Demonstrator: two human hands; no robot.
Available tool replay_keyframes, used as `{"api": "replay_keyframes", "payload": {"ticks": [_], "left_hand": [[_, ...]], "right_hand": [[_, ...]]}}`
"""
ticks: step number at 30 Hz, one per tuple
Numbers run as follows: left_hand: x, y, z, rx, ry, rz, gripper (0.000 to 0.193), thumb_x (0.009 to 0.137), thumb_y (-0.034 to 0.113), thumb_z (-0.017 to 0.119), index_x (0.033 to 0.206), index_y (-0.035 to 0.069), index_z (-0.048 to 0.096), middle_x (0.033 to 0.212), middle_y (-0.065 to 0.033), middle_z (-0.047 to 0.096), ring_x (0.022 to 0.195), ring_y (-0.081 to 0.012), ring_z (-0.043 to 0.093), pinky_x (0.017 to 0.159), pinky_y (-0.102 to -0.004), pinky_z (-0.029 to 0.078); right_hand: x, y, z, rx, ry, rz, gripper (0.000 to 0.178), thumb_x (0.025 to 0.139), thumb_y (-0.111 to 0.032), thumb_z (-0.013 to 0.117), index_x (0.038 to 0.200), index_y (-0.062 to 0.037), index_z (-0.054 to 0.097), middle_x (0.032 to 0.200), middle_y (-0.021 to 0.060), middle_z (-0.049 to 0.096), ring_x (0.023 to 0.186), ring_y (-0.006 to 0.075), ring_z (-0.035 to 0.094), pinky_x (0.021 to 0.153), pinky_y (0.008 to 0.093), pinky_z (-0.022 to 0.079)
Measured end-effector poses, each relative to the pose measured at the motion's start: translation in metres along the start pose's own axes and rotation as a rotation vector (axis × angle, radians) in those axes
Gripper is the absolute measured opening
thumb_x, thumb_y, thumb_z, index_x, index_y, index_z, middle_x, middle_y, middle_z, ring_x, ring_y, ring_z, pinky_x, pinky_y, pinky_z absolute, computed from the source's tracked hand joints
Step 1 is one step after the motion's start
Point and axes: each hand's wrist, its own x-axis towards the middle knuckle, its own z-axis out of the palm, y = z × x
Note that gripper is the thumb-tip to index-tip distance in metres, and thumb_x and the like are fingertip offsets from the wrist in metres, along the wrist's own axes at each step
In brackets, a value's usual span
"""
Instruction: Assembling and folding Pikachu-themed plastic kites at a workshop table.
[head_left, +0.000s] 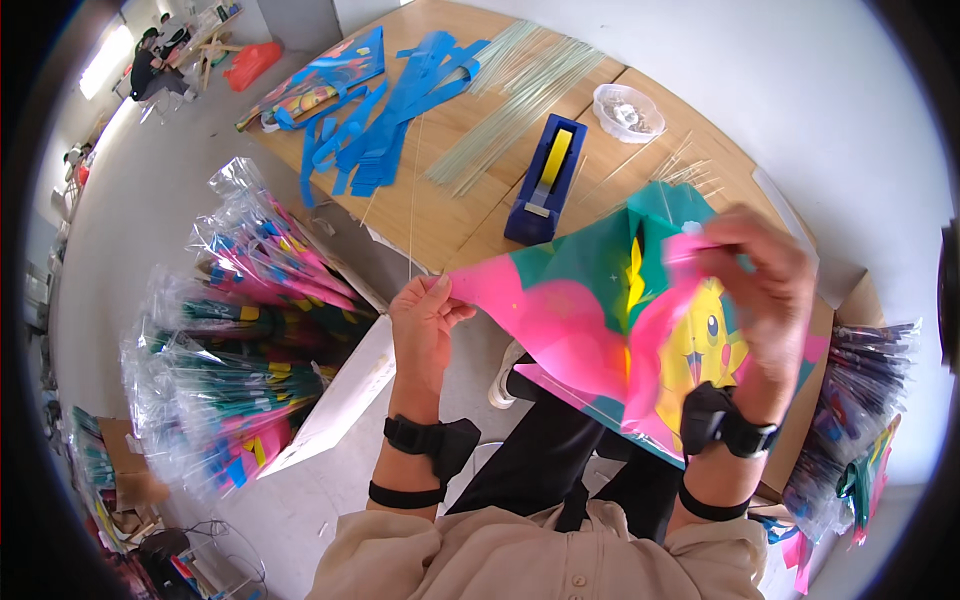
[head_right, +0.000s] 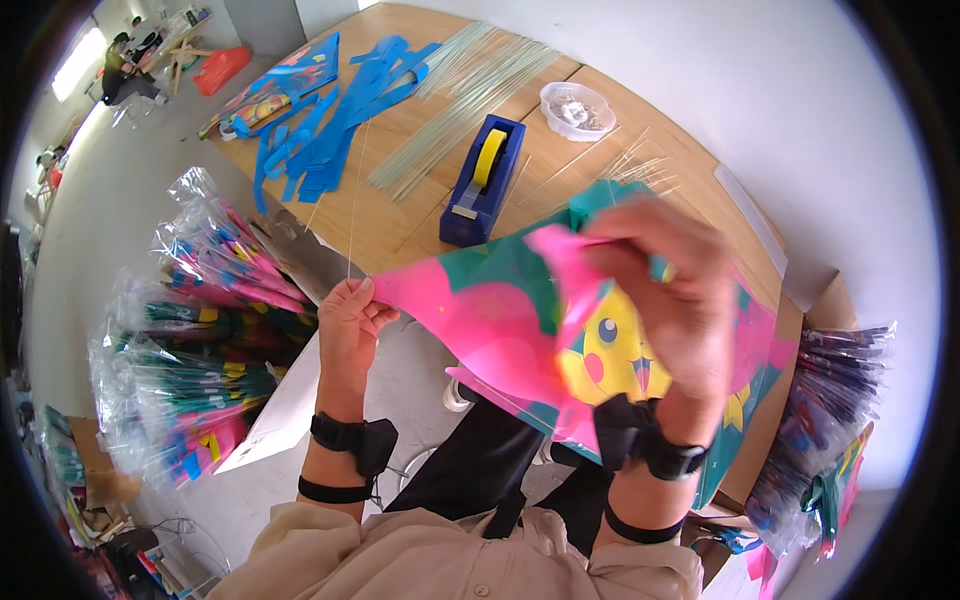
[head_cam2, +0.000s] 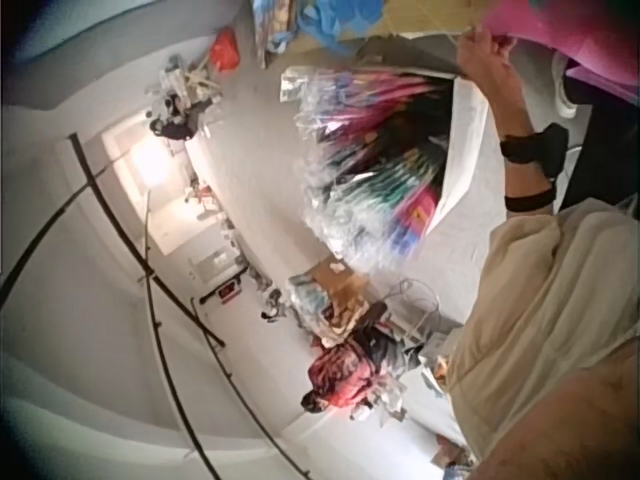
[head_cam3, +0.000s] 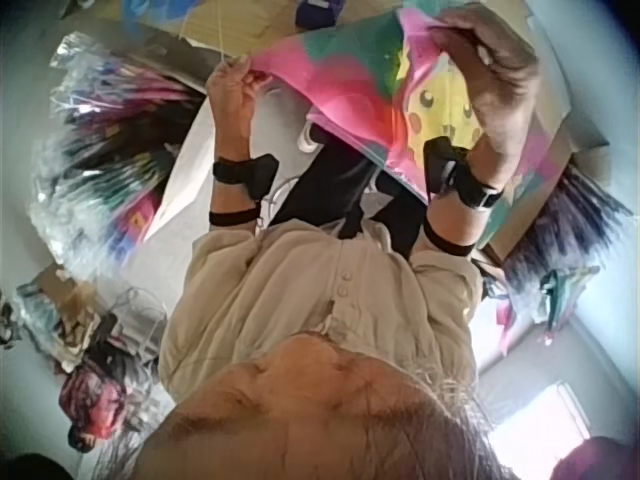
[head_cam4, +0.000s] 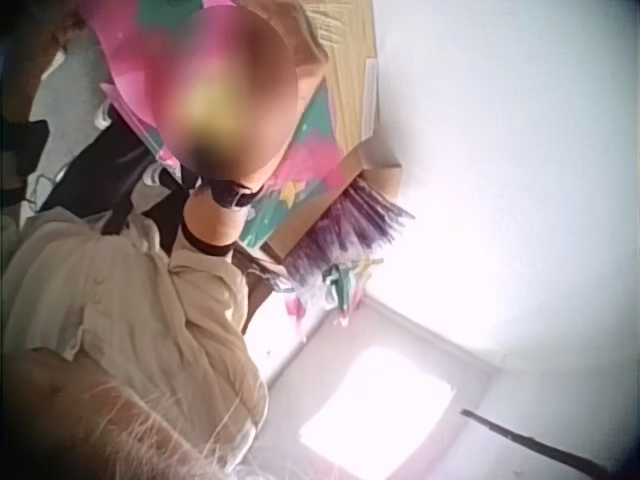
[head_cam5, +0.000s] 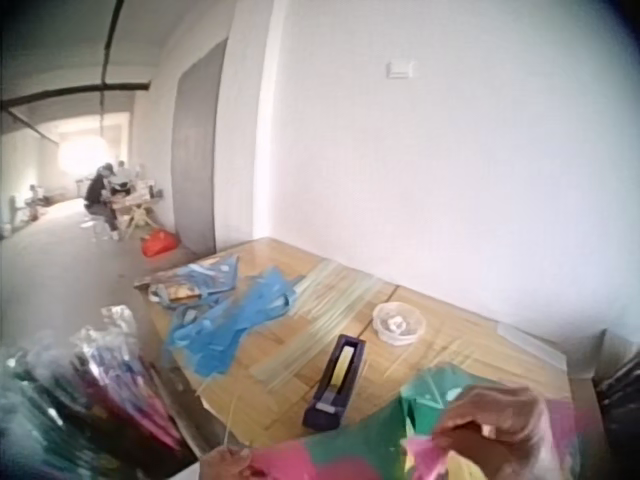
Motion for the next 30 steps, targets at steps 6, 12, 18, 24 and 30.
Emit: {"api": "replay_keyframes", "payload": {"ticks": [6,12,18,24,30], "left_hand": [[-0.011,0.021,0.029,0.148,-0.111,0.104,0.01,0.089,0.01,0.059,0.083,0.002,0.057,0.08,-0.0095,0.065,0.068,-0.0168,0.064,0.062,-0.0318,0.053],[-0.02,0.016,0.042,0.216,-0.196,0.165,0.01,0.087,0.008,0.061,0.084,-0.001,0.062,0.077,-0.0059,0.064,0.066,-0.0115,0.061,0.062,-0.0243,0.05],[-0.041,0.006,0.059,0.213,-0.283,0.206,0.012,0.091,0.008,0.056,0.09,-0.002,0.063,0.087,-0.0087,0.065,0.078,-0.0126,0.061,0.07,-0.0254,0.05],[-0.055,-0.023,0.055,0.343,-0.487,0.212,0.033,0.08,0.004,0.069,0.11,-0.001,0.058,0.113,-0.0123,0.06,0.101,-0.0189,0.059,0.088,-0.0318,0.046],[-0.064,-0.051,0.066,0.877,-0.54,0.602,0.036,0.073,0.006,0.072,0.105,0.001,0.059,0.105,-0.0147,0.061,0.097,-0.0299,0.059,0.086,-0.0352,0.047]], "right_hand": [[0.023,0.027,0.073,-0.007,-0.293,-0.24,0.007,0.073,0.005,0.062,0.078,0.0006,0.06,0.094,0.0072,0.062,0.09,0.0237,0.055,0.074,0.0344,0.045],[0.015,0.063,0.108,0.098,-0.436,-0.165,0.016,0.066,0.004,0.063,0.082,0.0007,0.064,0.093,0.0118,0.063,0.091,0.0284,0.057,0.076,0.0362,0.047],[-0.011,0.08,0.092,0.282,-0.467,0.022,0.015,0.068,0.005,0.065,0.083,0.002,0.064,0.088,0.013,0.065,0.083,0.0253,0.061,0.071,0.0316,0.048],[-0.075,0.09,0.066,0.489,-0.181,0.377,0.013,0.07,0.01,0.068,0.08,0.0025,0.066,0.09,0.0097,0.066,0.082,0.0143,0.062,0.072,0.0256,0.049],[-0.113,0.097,0.066,0.766,0.151,0.489,0.017,0.067,0.013,0.068,0.079,0.0009,0.068,0.091,0.0129,0.065,0.085,0.0198,0.061,0.075,0.0285,0.048]]}}
